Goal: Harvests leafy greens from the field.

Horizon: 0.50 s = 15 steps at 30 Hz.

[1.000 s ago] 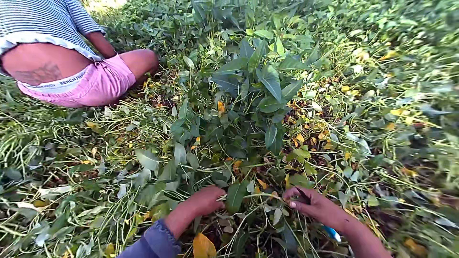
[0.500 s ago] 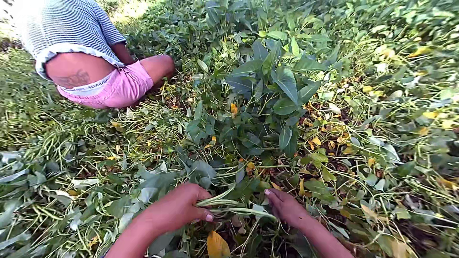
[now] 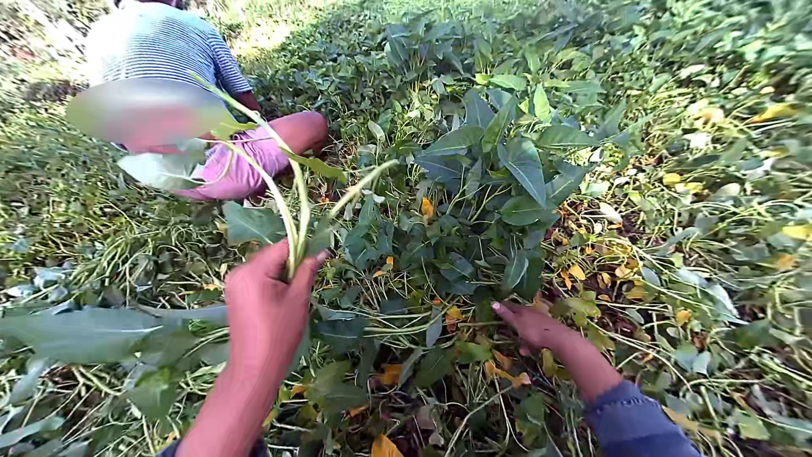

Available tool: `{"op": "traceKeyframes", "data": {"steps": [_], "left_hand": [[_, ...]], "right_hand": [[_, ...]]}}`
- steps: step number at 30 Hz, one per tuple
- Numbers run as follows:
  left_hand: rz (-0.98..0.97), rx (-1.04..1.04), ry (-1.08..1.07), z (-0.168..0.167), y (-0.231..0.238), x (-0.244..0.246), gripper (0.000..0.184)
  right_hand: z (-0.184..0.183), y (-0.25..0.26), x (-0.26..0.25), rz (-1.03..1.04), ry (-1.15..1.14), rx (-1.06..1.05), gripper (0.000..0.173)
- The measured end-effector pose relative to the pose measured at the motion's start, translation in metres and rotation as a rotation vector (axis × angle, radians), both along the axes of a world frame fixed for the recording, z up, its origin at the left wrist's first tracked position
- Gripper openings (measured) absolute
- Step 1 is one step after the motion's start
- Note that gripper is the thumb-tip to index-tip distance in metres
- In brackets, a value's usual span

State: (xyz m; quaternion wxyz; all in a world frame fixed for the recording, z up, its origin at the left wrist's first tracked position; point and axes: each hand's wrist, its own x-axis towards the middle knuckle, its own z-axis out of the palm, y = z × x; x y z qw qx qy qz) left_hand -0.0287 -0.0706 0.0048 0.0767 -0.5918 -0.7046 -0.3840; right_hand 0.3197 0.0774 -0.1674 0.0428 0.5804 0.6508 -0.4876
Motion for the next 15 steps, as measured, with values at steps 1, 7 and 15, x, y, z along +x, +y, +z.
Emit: {"op": "traceKeyframes", "data": {"steps": [1, 7, 15], "left_hand": [[-0.051, -0.044, 0.106, -0.024, 0.01, 0.019, 0.017], [-0.233, -0.996, 0.263, -0.169, 0.044, 0.074, 0.04], [-0.206, -1.125, 0.237, -0.165, 0.065, 0.055, 0.042]], "right_hand": [[0.003, -0.01, 0.002, 0.007, -0.019, -0.004, 0.067], [0.015, -0.053, 0.065, 0.103, -0.06, -0.224, 0.068], [0.042, 0.001, 0.019, -0.1, 0.119, 0.134, 0.046]]}}
